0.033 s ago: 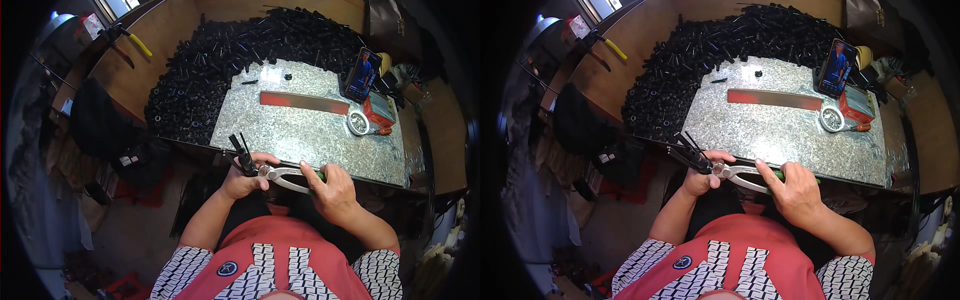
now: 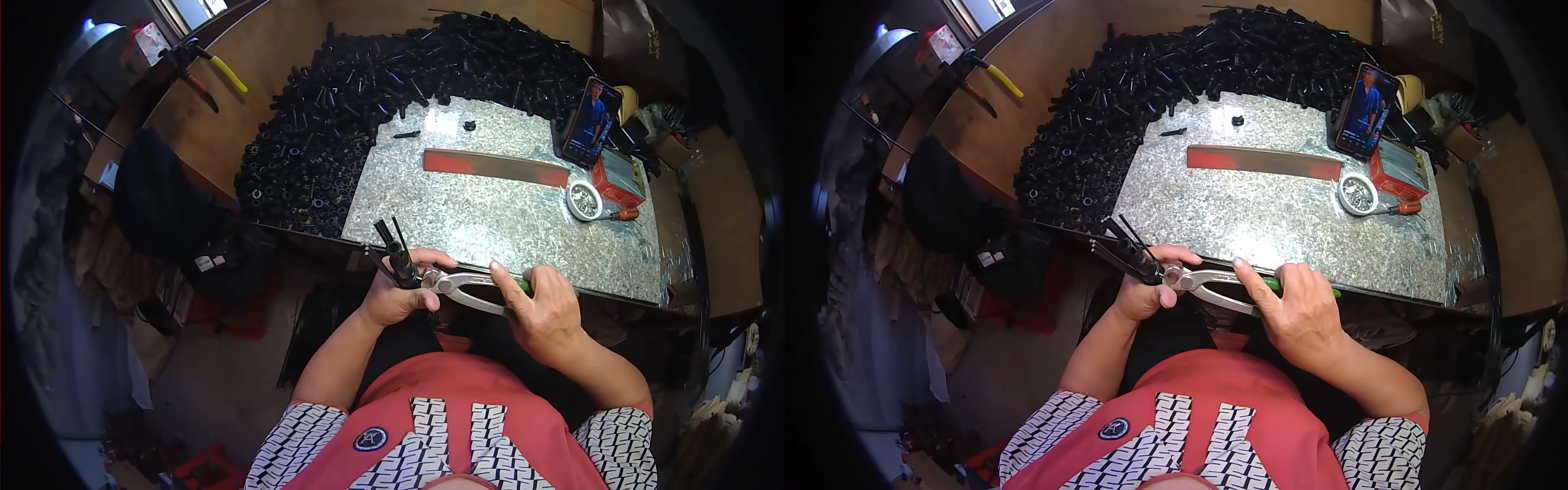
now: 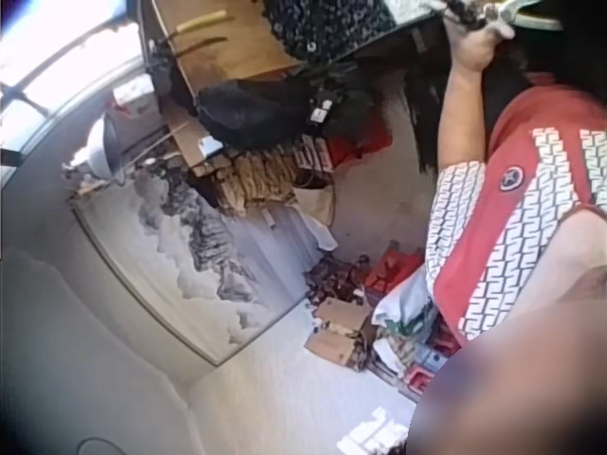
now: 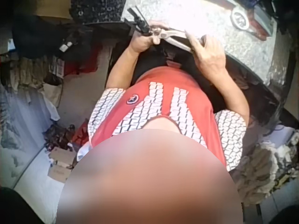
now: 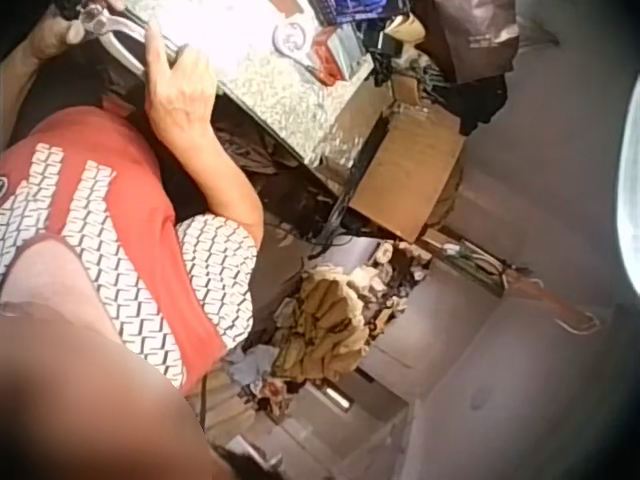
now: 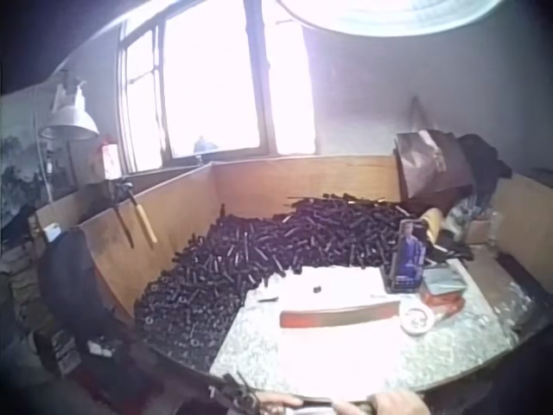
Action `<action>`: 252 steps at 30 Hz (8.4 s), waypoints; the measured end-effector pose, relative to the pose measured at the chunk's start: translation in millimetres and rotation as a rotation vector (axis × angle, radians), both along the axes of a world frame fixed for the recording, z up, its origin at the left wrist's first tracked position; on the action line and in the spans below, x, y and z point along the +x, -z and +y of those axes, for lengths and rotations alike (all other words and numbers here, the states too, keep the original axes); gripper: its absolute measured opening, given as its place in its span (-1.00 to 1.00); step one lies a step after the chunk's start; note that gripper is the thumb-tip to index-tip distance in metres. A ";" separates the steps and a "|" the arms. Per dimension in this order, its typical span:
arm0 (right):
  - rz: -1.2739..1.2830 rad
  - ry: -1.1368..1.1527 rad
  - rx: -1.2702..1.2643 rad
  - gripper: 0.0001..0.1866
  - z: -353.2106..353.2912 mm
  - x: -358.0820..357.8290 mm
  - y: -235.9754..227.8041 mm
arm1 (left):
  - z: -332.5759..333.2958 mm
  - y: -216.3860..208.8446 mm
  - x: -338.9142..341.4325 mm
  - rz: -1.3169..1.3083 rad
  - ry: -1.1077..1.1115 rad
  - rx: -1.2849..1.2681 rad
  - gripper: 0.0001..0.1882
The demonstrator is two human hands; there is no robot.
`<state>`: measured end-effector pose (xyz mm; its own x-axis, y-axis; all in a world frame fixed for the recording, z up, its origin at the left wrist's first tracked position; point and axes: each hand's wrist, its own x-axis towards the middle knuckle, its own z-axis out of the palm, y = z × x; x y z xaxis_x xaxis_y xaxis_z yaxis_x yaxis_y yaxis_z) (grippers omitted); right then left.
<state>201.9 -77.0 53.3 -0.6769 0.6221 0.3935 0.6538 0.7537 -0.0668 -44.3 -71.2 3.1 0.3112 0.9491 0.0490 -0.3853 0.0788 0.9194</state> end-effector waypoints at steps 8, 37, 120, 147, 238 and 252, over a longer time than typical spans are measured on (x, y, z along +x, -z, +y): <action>-0.061 0.045 0.129 -0.31 -1.5 5.6 4.2 | -1.7 1.5 6.8 0.097 -0.050 0.108 -0.18; -0.213 -0.023 0.033 -0.39 -9.1 12.6 -20.6 | 3.4 9.0 13.9 0.289 -0.018 0.037 -0.63; 1.184 -0.283 -1.162 -0.88 62.7 -46.5 -39.7 | 53.5 -119.6 -2.9 0.007 -0.004 0.253 -0.76; 1.264 -0.239 -1.111 -0.85 80.3 -32.3 -30.5 | 119.3 -63.6 -80.3 0.514 -0.709 0.411 -0.85; 1.000 -0.392 -0.785 -0.72 66.1 -39.0 -31.9 | 36.2 -129.7 17.9 0.651 -0.219 0.588 -0.76; 1.159 -0.084 -0.459 -0.69 32.5 -14.8 -9.2 | 4.4 -114.1 92.9 0.915 -0.311 0.979 -0.75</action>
